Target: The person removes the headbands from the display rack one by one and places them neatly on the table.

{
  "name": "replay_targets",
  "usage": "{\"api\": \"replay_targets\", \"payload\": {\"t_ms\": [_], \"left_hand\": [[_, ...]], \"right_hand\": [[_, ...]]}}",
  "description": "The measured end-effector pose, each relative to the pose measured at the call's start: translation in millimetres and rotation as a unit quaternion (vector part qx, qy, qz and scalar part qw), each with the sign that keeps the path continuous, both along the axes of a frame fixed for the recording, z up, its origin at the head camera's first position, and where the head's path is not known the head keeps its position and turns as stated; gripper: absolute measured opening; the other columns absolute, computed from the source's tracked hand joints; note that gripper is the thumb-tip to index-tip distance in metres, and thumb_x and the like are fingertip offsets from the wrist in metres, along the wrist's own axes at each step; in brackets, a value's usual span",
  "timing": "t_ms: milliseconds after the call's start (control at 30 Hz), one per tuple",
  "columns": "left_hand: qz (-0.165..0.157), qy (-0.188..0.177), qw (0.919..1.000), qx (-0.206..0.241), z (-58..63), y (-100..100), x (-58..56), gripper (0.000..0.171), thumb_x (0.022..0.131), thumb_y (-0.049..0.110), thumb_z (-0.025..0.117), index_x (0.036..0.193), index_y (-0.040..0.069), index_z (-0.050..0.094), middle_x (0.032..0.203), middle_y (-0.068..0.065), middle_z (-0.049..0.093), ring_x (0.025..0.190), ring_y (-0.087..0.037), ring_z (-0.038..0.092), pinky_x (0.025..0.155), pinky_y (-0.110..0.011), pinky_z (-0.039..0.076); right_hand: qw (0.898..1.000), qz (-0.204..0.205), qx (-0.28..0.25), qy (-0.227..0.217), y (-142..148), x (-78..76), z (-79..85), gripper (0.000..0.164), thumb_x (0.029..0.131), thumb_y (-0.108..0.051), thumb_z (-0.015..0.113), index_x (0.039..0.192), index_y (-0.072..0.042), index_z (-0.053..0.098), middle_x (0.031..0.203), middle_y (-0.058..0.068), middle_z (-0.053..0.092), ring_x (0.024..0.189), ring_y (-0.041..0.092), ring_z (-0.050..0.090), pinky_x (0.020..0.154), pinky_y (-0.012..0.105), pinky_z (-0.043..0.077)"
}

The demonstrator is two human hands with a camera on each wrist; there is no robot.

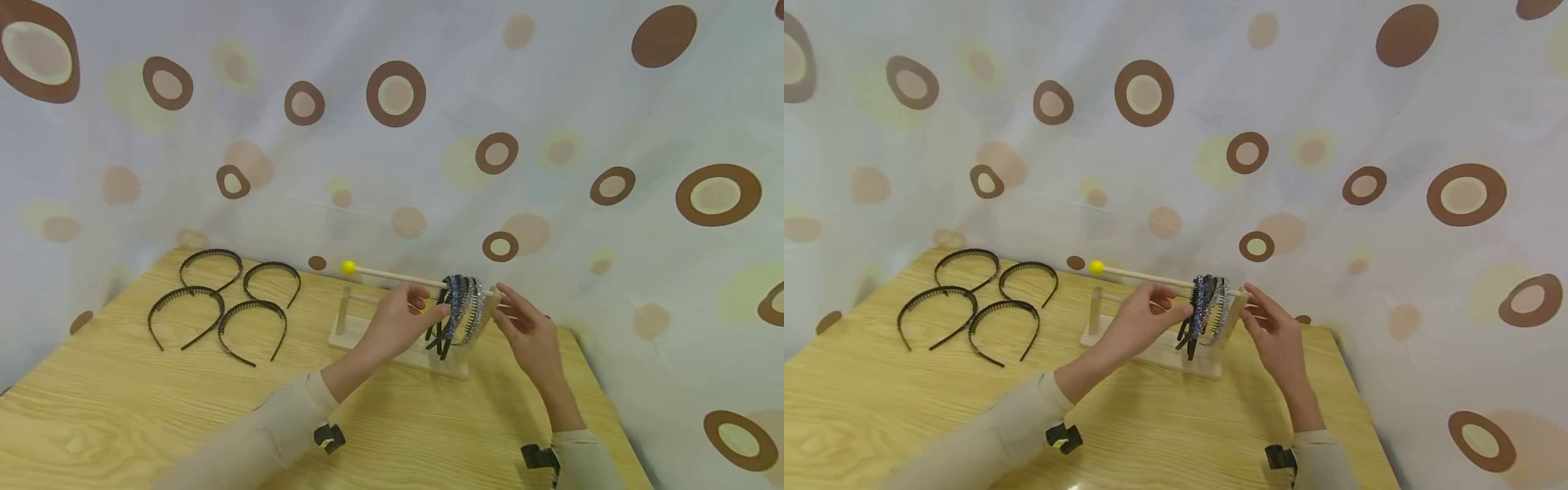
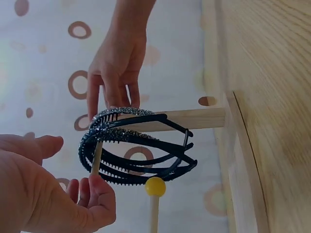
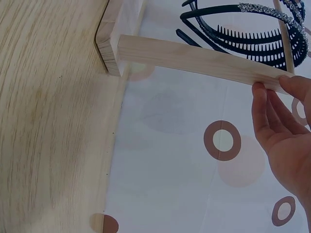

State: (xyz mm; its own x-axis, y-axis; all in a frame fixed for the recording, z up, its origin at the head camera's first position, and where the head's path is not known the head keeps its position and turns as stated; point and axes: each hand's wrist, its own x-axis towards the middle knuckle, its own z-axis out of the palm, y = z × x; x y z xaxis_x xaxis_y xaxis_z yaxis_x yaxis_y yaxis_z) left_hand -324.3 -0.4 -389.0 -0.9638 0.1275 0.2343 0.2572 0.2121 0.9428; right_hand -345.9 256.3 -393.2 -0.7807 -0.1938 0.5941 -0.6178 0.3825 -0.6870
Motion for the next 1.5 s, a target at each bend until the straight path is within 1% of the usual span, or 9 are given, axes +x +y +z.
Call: {"api": "replay_targets", "payload": {"t_ms": [100,200,300,633,833,933,1200,1333,1500], "left_hand": [[0.018,0.033,0.9986,-0.037,2.9,11.8,1.0,0.050,0.092,0.039,0.078,0.127,0.011,0.057,0.108,-0.002,0.055,0.091,-0.018,0.056,0.073,-0.034,0.052],[0.029,0.062,0.9934,-0.093,3.7,20.1,2.0,0.057,0.092,0.036,0.078,0.137,0.012,0.054,0.111,-0.002,0.052,0.086,-0.017,0.054,0.067,-0.031,0.050],[0.032,0.073,0.9904,-0.113,3.5,25.2,1.6,0.060,0.093,0.033,0.078,0.143,0.014,0.052,0.110,-0.002,0.049,0.081,-0.015,0.052,0.063,-0.028,0.047],[0.023,0.092,0.9926,-0.076,2.4,31.9,-1.2,0.056,0.093,0.016,0.079,0.143,0.010,0.053,0.102,-0.004,0.055,0.075,-0.009,0.056,0.061,-0.023,0.051],[-0.001,0.070,0.9971,-0.028,8.1,23.9,-1.6,0.055,0.093,0.010,0.077,0.143,0.008,0.054,0.104,-0.009,0.057,0.078,-0.015,0.061,0.060,-0.027,0.054],[-0.005,0.053,0.9982,-0.028,12.8,18.2,-1.7,0.055,0.094,0.013,0.076,0.144,0.010,0.054,0.106,-0.006,0.057,0.085,-0.017,0.062,0.064,-0.029,0.055],[0.005,0.042,0.9984,-0.037,21.1,0.3,-5.0,0.054,0.095,0.011,0.075,0.145,0.015,0.055,0.110,-0.003,0.058,0.093,-0.018,0.064,0.068,-0.033,0.057],[0.016,0.048,0.9980,-0.037,17.1,-7.8,-4.4,0.055,0.095,0.011,0.075,0.146,0.018,0.054,0.111,-0.002,0.058,0.094,-0.016,0.065,0.067,-0.033,0.057],[0.035,0.059,0.9975,-0.016,10.2,-18.3,-4.0,0.056,0.094,0.009,0.076,0.145,0.018,0.053,0.112,-0.003,0.060,0.094,-0.016,0.066,0.071,-0.035,0.057]], "right_hand": [[1.000,0.001,-0.002,0.002,-1.9,0.1,-0.2,0.047,0.095,0.009,0.067,0.140,0.004,0.058,0.119,0.027,0.066,0.103,0.021,0.069,0.085,0.023,0.056],[1.000,0.002,0.003,0.008,-3.5,-0.5,-0.2,0.046,0.095,0.009,0.067,0.140,0.004,0.058,0.118,0.026,0.067,0.103,0.020,0.069,0.085,0.023,0.056],[1.000,0.000,0.008,0.019,-4.7,-2.4,-0.8,0.047,0.094,0.010,0.067,0.140,0.004,0.058,0.119,0.027,0.066,0.103,0.016,0.069,0.084,0.020,0.055],[0.999,-0.021,0.019,0.019,-6.8,0.8,5.0,0.046,0.093,0.009,0.069,0.139,0.003,0.060,0.118,0.024,0.068,0.101,0.026,0.070,0.082,0.022,0.056],[0.999,-0.021,0.022,0.012,-7.0,1.6,7.6,0.047,0.094,0.009,0.068,0.139,0.003,0.060,0.120,0.025,0.067,0.102,0.033,0.069,0.083,0.022,0.056],[1.000,-0.018,0.017,0.006,-6.7,2.6,7.7,0.047,0.094,0.009,0.068,0.140,0.003,0.060,0.120,0.026,0.066,0.102,0.037,0.068,0.083,0.023,0.056],[1.000,-0.016,0.008,-0.004,-4.7,3.8,6.0,0.046,0.094,0.009,0.067,0.140,0.003,0.060,0.121,0.026,0.065,0.103,0.034,0.068,0.084,0.023,0.056],[1.000,-0.019,0.013,-0.007,-3.0,5.0,5.4,0.047,0.095,0.008,0.067,0.141,0.002,0.059,0.121,0.025,0.066,0.104,0.036,0.068,0.085,0.023,0.056],[0.999,-0.025,0.019,-0.013,-2.6,5.6,4.8,0.047,0.095,0.007,0.068,0.141,0.000,0.059,0.121,0.024,0.066,0.105,0.031,0.068,0.085,0.022,0.055]]}}
